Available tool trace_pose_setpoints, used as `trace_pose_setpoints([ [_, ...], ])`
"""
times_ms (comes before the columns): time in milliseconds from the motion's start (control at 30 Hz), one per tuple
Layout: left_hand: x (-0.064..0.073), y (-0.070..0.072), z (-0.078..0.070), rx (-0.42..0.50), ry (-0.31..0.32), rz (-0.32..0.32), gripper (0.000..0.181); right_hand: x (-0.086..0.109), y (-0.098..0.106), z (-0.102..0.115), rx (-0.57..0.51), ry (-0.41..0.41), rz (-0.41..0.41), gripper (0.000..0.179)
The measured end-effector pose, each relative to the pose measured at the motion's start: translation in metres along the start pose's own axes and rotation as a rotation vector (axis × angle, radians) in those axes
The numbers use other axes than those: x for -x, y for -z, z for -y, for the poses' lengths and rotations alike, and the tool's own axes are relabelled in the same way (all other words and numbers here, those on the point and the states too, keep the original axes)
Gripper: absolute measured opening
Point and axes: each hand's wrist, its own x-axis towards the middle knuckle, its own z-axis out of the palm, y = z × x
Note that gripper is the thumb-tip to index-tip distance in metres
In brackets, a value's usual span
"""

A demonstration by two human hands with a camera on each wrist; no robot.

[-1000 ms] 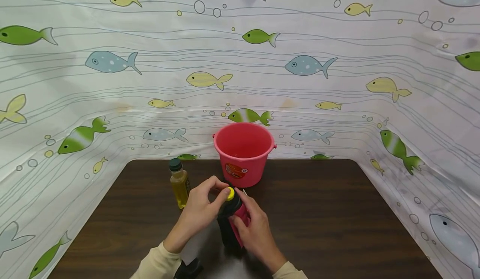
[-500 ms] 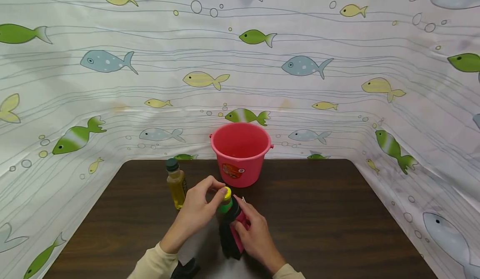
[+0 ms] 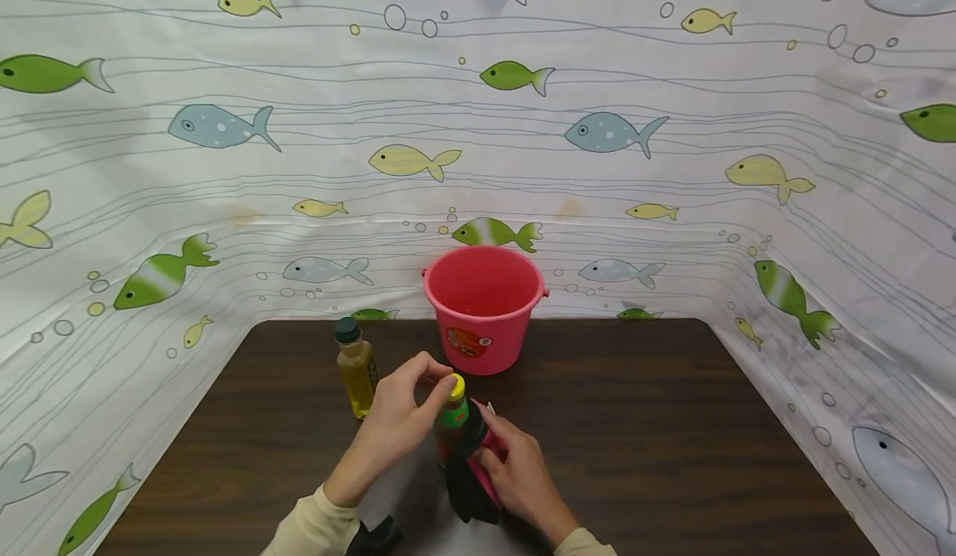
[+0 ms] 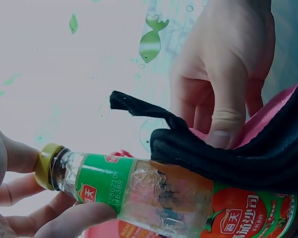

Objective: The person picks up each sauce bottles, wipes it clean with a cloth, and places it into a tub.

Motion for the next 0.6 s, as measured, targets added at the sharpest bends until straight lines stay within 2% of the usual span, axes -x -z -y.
trace_pose_setpoints([
  [300,0.0,-0.001,0.0004,-0.008,0.01,0.002,0.007,0.0007,0.0024,-0.0038,0.015,-0.001,0.031,0.059],
  [500,0.0008,-0.0004,0.0003,-0.014,0.003,-0.004,0.008,-0.0024,0.0046,-0.0029,-0.11,-0.049,0.116,0.062],
  [600,0.0004,-0.002,0.001,-0.006,0.001,-0.003,0.008,-0.0032,0.0064,-0.0006,-0.164,-0.071,0.121,0.063],
])
